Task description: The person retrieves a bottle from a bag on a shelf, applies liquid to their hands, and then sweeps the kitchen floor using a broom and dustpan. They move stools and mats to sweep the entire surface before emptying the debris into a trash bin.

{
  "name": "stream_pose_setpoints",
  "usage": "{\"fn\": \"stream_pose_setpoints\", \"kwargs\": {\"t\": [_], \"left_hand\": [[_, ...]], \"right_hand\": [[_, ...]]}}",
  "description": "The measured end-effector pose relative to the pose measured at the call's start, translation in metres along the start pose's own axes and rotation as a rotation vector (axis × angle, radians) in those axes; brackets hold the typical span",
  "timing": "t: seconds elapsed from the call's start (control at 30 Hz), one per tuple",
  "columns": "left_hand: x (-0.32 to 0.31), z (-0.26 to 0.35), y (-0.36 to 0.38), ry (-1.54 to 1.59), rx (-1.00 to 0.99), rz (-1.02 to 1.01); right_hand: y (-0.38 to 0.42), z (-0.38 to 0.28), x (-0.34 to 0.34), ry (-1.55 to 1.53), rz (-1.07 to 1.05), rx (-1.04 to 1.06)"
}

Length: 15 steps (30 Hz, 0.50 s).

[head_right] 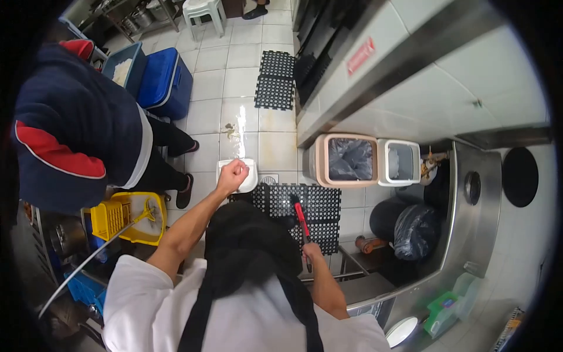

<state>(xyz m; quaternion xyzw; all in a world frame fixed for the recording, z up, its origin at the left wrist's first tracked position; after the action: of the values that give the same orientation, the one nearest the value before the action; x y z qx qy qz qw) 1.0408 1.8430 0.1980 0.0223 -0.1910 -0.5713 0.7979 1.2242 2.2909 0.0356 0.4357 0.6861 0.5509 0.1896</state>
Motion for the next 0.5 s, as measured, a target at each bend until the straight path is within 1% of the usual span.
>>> {"fn": "stream_pose_setpoints", "kwargs": {"t": [0.03, 0.07, 0.1, 0.13, 0.17, 0.2, 0.27, 0.33, 0.37, 0.4, 0.43, 0.47, 0.5], "left_hand": [[0.013, -0.015, -0.012, -0.014, -0.022, -0.009], [0.021, -0.032, -0.015, -0.023, -0.031, -0.019], [0.03, -0.04, -0.022, -0.026, 0.019, -0.044], [0.04, -0.051, -0.034, -0.005, 0.021, -0.037], [0.046, -0.062, -0.044, -0.034, -0.005, -0.046], [0.049, -0.075, -0.048, -0.064, -0.022, -0.051], [0.064, -0.09, -0.052, -0.072, 0.01, -0.032], [0.078, -0.1, -0.059, -0.117, 0.032, -0.01], [0.086, -0.108, -0.063, -0.107, 0.047, 0.006], [0.099, -0.116, -0.067, -0.129, 0.015, 0.05], [0.108, -0.122, -0.069, -0.154, -0.014, 0.093], [0.114, -0.129, -0.072, -0.153, 0.008, 0.11], [0.129, -0.136, -0.075, -0.144, 0.087, 0.221]], "right_hand": [[0.007, -0.029, -0.002, -0.014, 0.027, 0.043], [0.014, -0.049, -0.004, 0.005, 0.039, 0.027], [0.016, -0.075, -0.009, 0.041, -0.006, 0.049], [0.012, -0.107, -0.016, 0.076, -0.05, 0.082], [0.008, -0.133, -0.02, 0.066, -0.04, 0.117], [0.006, -0.154, -0.021, 0.093, -0.038, 0.106], [-0.001, -0.213, -0.034, 0.093, -0.052, 0.256], [-0.019, -0.271, -0.049, 0.296, -0.059, 0.403], [-0.034, -0.298, -0.054, 0.344, -0.039, 0.445], [-0.052, -0.329, -0.06, 0.389, -0.023, 0.491], [-0.073, -0.364, -0.066, 0.466, 0.005, 0.595], [-0.098, -0.397, -0.076, 0.537, 0.028, 0.7], [-0.142, -0.425, -0.084, 0.721, 0.061, 0.778]]}}
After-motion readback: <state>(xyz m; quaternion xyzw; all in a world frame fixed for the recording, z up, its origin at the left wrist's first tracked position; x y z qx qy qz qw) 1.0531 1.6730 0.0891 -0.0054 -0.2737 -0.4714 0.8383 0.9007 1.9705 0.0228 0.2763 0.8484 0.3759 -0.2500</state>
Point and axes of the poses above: each hand's wrist, its own y-axis away from the middle knuckle, its own x-axis out of the back of the hand, z = x × y, the point moved 8 cm from there along -y, towards the middle knuckle, and after that the axes turned 11 degrees about x, right-handed, at the moved point
